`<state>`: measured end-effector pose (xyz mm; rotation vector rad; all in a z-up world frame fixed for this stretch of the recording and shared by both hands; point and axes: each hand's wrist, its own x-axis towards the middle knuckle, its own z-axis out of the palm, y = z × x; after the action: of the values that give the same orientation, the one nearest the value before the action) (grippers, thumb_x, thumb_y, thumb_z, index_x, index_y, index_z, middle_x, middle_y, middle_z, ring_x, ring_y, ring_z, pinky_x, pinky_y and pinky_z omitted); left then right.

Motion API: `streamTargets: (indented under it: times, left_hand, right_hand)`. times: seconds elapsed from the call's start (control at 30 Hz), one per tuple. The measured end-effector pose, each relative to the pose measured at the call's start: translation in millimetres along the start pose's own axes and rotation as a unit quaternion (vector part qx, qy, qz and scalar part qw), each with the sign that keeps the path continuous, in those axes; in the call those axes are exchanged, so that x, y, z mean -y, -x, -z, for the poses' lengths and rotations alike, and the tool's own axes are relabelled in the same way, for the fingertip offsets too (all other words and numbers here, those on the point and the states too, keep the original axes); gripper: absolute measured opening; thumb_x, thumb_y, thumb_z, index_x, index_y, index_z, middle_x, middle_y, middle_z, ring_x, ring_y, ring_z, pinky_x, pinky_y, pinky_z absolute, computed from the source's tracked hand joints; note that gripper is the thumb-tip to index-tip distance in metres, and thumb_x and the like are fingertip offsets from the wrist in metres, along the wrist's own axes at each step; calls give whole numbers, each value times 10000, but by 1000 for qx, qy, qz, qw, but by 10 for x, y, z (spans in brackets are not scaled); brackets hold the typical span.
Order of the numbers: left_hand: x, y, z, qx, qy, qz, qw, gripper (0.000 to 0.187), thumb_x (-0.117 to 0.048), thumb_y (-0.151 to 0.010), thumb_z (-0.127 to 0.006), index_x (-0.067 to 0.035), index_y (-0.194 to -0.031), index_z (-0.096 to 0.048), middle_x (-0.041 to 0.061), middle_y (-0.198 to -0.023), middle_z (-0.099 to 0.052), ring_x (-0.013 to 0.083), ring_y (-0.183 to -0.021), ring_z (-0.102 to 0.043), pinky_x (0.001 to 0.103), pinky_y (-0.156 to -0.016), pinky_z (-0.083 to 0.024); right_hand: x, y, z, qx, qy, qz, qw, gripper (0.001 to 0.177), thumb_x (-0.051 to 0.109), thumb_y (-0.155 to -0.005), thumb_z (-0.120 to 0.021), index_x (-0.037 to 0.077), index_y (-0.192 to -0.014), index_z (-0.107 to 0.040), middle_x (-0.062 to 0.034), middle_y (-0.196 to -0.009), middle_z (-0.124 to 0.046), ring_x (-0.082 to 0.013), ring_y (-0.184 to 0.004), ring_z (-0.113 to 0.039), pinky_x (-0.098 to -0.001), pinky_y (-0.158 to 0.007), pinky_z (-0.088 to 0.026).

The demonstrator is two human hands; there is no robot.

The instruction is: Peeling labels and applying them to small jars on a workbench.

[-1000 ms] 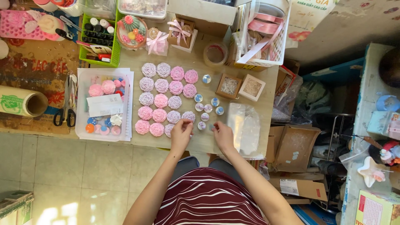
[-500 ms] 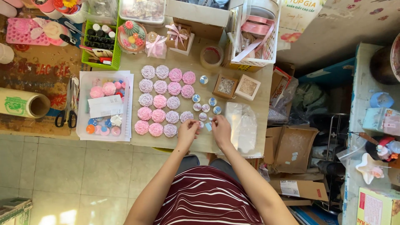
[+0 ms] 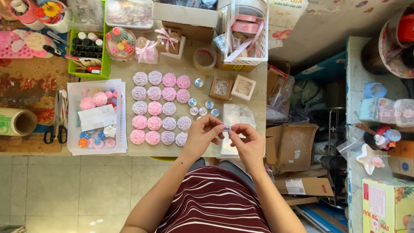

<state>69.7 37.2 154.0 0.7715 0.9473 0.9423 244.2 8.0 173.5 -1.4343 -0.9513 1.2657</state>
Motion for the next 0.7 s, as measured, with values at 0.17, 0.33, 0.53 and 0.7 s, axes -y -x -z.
streamTargets:
  times: [0.17, 0.33, 0.53, 0.7]
  left_hand:
    - [-85, -11, -101, 30, 59, 13, 998, 150, -91, -924, -739, -8, -1041, -694, 34, -911, -722, 107, -814, -703, 263, -618, -604]
    - [-119, -36, -58, 84, 92, 38, 991, 144, -54, -892, -772, 6, -1020, -743, 70, -887, -741, 129, -775, -710, 262, -617, -595]
    - [-235, -33, -77, 137, 37, 57, 988, 106, -40, -881, -780, 15, -964, -743, 75, -857, -755, 122, -712, -697, 257, -597, -587]
    - [-342, -7, -150, 145, -20, 23, 989, 91, -20, -870, -774, 26, -941, -740, 70, -857, -749, 102, -710, -682, 251, -592, -583]
  right_hand:
    - [184, 41, 62, 29, -12, -28, 999, 95, 40, -927, -725, -24, -998, -721, -64, -887, -722, -94, -765, -655, -247, -588, -522]
    - [229, -16, 237, 63, -89, -70, 992, 107, 32, -910, -709, -38, -984, -740, -76, -843, -726, -113, -725, -658, -247, -566, -501]
    - [342, -125, 419, 183, -84, -183, 962, 129, 73, -922, -706, -27, -983, -761, -68, -782, -719, -99, -632, -627, -236, -498, -440]
    - [598, -107, 438, 214, 32, -133, 967, 126, 95, -903, -735, -8, -939, -798, -38, -786, -762, -79, -637, -655, -210, -517, -452]
